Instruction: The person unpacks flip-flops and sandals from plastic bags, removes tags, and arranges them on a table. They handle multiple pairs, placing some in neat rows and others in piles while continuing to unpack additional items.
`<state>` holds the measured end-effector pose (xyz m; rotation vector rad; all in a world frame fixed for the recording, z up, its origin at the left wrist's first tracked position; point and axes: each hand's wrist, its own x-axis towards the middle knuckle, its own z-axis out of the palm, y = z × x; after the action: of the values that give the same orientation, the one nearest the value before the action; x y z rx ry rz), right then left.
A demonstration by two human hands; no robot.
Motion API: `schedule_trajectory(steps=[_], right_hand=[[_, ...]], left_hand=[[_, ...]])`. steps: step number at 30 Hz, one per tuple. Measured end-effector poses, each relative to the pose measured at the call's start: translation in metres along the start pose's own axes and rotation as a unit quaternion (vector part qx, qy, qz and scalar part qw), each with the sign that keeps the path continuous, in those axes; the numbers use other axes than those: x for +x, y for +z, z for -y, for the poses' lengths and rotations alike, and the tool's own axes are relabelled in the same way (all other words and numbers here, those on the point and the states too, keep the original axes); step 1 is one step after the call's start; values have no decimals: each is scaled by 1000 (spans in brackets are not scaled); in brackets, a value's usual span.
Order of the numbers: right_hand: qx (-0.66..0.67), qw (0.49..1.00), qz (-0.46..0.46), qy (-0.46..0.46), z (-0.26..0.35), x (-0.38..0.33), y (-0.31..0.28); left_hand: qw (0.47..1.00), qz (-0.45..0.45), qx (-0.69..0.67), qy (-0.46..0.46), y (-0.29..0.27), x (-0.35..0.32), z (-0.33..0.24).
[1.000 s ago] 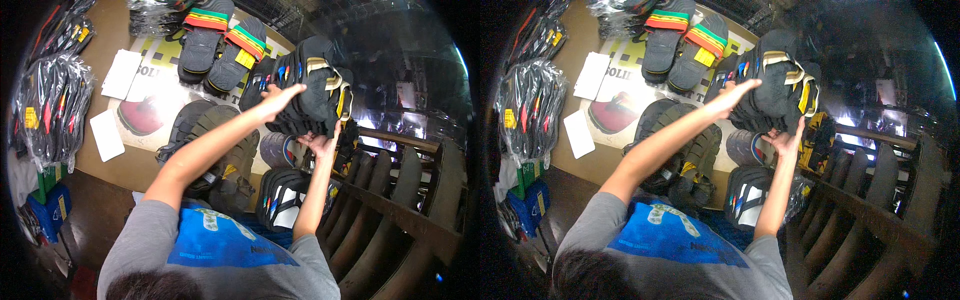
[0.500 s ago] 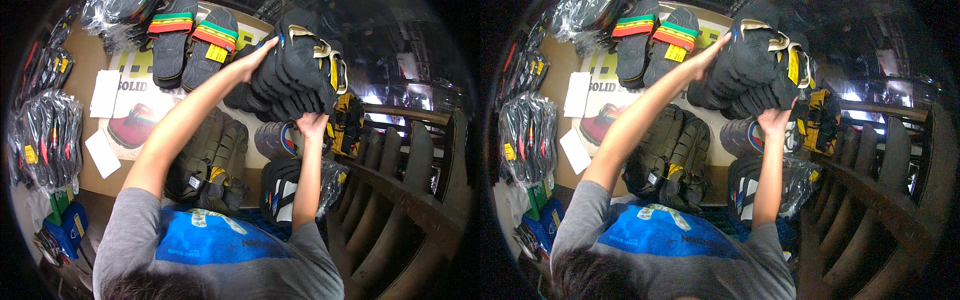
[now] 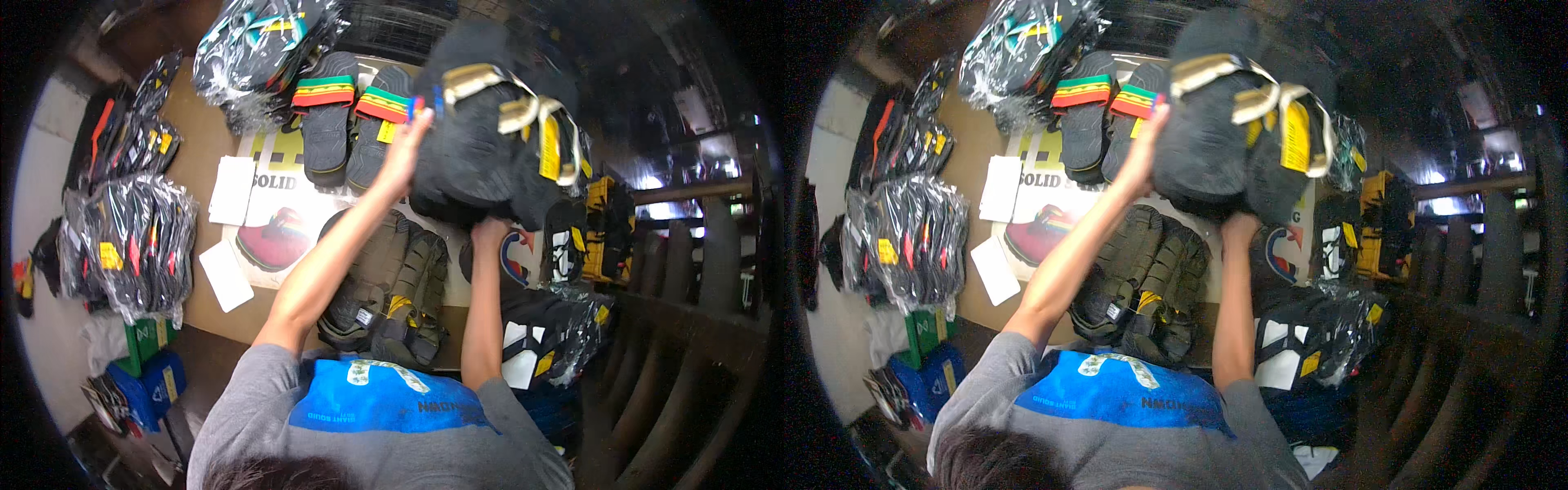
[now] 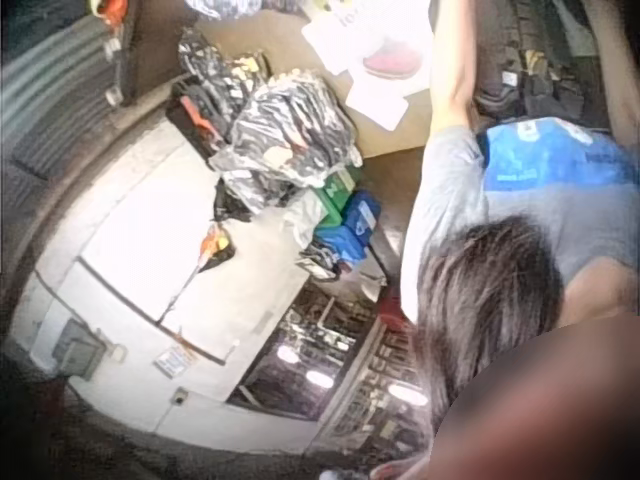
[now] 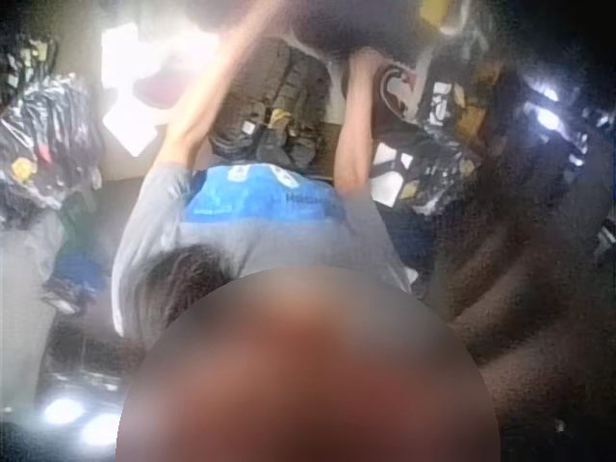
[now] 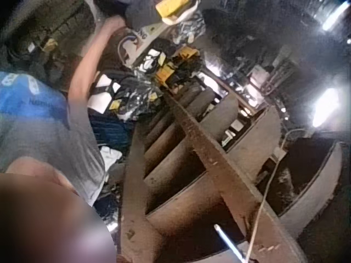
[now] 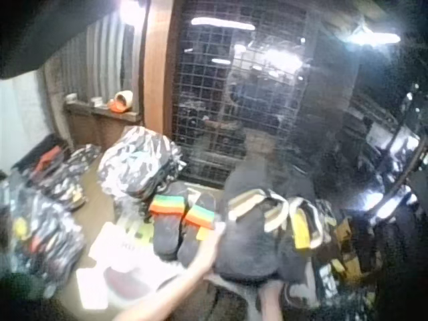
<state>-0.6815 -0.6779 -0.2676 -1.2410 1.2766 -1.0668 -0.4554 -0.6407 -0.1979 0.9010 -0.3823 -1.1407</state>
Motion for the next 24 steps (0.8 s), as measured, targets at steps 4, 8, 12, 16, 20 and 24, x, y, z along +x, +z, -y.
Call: schedule_trajectory(steps=[4, 8, 12, 16, 20, 24], right_hand=[[-120, 987, 52, -96, -14, -10, 73], [-107, 972, -2, -208, -27, -6, 172], [-14, 993, 36, -109, -29, -3, 216], [6, 987, 73, -140, -24, -9, 217], [-375, 895, 88, -225, -1, -5, 186], [-207, 968, 136, -43, 31, -12, 110]], left_hand=[[998, -33, 41, 38, -57, 3, -47], [995, -95, -25, 5, -118, 9, -64], [989, -145, 26, 7, -169, 6, -72], [973, -189, 125, 29, -206, -5, -70], [904, -244, 347, 55, -227, -23, -60], [856, -309, 399, 108, -281, -89, -46]])
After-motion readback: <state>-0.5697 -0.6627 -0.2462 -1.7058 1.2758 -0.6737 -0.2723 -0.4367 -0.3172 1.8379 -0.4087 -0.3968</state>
